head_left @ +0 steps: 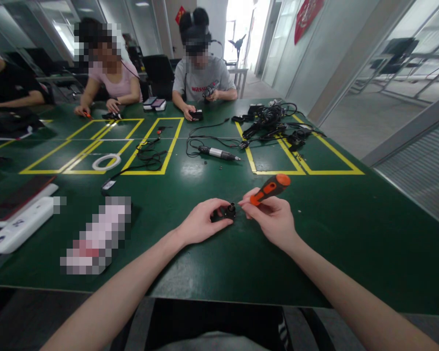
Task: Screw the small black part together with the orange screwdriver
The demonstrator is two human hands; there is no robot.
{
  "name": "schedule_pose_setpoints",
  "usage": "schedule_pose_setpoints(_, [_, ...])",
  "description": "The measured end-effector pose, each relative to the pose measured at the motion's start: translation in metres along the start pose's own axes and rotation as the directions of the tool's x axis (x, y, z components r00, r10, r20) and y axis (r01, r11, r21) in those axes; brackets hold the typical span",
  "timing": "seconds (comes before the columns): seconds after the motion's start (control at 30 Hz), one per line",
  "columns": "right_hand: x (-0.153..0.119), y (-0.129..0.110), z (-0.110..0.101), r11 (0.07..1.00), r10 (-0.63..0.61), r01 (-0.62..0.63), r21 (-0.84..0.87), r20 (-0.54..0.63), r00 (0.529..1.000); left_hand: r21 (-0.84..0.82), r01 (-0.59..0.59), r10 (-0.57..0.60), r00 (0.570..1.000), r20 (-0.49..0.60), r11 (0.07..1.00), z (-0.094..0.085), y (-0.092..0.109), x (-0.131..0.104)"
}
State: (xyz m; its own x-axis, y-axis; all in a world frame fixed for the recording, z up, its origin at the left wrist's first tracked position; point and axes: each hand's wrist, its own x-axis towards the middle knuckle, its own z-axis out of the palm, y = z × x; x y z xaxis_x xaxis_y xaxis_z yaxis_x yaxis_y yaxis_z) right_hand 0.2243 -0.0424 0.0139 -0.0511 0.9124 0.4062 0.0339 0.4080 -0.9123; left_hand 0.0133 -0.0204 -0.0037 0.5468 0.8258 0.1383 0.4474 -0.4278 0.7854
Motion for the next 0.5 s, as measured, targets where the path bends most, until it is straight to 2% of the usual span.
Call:
schedule_pose_setpoints(0.17, [0.0010,-0.0028,0.0015,0.998,0.058,-0.057,0.015,-0.033,0.998,-0.001,-0.007,0.007,1.000,-0.008,1.000,0.0008,-0.0004,-0.0010])
schedule_pose_setpoints(0.37, [0.0027,-0.0007,0.0046,0.986,0.060,-0.067,0.150,0.052,0.997,-0.012,-0.001,0.001,1.000,-0.014,1.000,0.0015,-0.0015,-0.0008])
schedule_pose_setpoints(0.5, [0.0014,0.0005,0.0052,0.993,0.057,-0.064,0.104,0.071,0.996,-0.007,-0.006,0.006,1.000,-0.018,1.000,0.0019,-0.0016,-0.0004])
